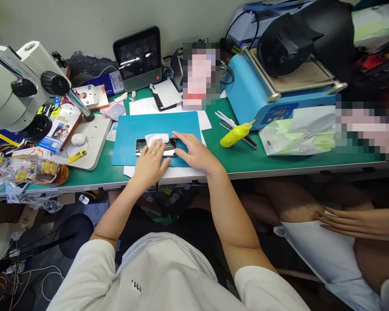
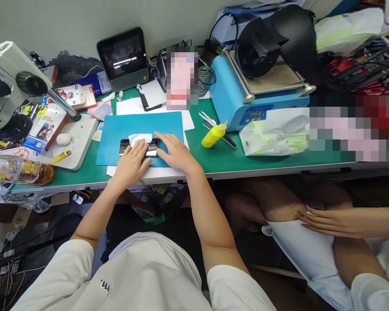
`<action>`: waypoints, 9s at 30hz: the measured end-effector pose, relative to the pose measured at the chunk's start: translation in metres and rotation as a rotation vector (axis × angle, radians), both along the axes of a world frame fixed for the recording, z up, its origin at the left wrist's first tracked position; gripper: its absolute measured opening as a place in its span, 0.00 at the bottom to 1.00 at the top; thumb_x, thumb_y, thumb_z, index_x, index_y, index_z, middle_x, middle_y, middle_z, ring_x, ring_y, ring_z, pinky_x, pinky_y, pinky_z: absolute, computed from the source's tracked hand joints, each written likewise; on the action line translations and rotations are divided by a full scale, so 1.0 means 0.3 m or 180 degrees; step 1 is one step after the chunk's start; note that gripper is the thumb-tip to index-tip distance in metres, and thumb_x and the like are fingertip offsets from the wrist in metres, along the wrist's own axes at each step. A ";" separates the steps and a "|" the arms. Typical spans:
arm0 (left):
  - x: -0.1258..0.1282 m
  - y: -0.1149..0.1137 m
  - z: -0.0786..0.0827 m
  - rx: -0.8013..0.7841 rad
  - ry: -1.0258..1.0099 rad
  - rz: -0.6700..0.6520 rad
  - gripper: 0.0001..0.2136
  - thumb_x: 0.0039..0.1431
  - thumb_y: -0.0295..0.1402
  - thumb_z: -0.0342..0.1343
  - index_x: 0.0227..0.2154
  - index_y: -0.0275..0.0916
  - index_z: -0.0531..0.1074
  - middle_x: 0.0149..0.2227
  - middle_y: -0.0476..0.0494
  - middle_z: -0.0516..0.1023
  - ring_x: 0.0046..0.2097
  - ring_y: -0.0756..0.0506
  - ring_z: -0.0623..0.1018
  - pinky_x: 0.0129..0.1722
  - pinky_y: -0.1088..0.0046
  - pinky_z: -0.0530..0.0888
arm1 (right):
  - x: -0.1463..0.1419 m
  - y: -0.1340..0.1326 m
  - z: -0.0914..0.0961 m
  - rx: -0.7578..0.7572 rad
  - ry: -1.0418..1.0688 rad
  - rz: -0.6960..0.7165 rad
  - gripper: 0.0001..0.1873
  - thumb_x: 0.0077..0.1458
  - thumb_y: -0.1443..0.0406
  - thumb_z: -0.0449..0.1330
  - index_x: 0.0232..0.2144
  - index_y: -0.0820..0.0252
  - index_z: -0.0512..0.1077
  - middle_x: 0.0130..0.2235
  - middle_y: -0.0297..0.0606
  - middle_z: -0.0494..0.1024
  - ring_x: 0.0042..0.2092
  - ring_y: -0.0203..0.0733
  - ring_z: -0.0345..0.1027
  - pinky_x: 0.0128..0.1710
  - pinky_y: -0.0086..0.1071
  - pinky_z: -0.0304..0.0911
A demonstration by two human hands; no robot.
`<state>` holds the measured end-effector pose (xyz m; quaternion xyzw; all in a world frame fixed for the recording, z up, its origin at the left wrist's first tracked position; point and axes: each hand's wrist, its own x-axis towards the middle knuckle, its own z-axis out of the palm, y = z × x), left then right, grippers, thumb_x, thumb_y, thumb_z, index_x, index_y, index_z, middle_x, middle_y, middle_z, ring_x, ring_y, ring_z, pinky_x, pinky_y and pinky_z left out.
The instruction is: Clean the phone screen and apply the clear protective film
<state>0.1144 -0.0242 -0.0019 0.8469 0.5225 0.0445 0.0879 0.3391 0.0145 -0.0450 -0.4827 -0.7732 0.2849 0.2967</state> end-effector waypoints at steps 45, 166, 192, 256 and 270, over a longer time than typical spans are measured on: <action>0.005 -0.034 0.067 0.0364 -0.0279 -0.0324 0.27 0.86 0.42 0.38 0.74 0.38 0.71 0.79 0.32 0.69 0.81 0.34 0.65 0.82 0.45 0.60 | 0.007 0.007 -0.026 0.0166 -0.0104 0.0142 0.45 0.67 0.46 0.65 0.79 0.53 0.63 0.76 0.51 0.73 0.75 0.68 0.65 0.75 0.70 0.62; -0.218 0.376 0.019 0.0532 -0.0163 -0.1749 0.24 0.82 0.52 0.52 0.70 0.49 0.75 0.74 0.36 0.75 0.71 0.28 0.76 0.76 0.35 0.65 | 0.023 0.351 0.086 0.0439 -0.0777 0.1153 0.60 0.69 0.26 0.32 0.84 0.59 0.51 0.72 0.59 0.71 0.67 0.67 0.64 0.68 0.64 0.60; -0.203 0.348 0.013 0.0160 -0.0111 -0.2199 0.31 0.84 0.54 0.45 0.75 0.40 0.71 0.79 0.30 0.68 0.80 0.27 0.68 0.80 0.37 0.63 | 0.030 0.354 0.039 0.0471 -0.0593 0.1185 0.60 0.70 0.27 0.32 0.83 0.60 0.56 0.73 0.59 0.72 0.66 0.70 0.64 0.68 0.67 0.59; -0.302 0.169 0.071 0.0197 0.0265 -0.0374 0.28 0.85 0.45 0.42 0.76 0.37 0.70 0.79 0.30 0.67 0.80 0.31 0.70 0.80 0.40 0.65 | -0.011 0.323 0.115 0.0239 -0.1548 -0.0310 0.23 0.74 0.59 0.47 0.53 0.57 0.82 0.44 0.52 0.89 0.43 0.65 0.79 0.39 0.48 0.65; -0.031 0.313 0.002 0.0078 0.0192 -0.1233 0.37 0.82 0.51 0.47 0.80 0.28 0.58 0.83 0.24 0.57 0.84 0.27 0.57 0.84 0.38 0.51 | -0.031 0.319 0.086 0.0315 -0.0924 -0.0436 0.34 0.70 0.66 0.45 0.73 0.64 0.70 0.54 0.53 0.89 0.54 0.65 0.82 0.51 0.49 0.70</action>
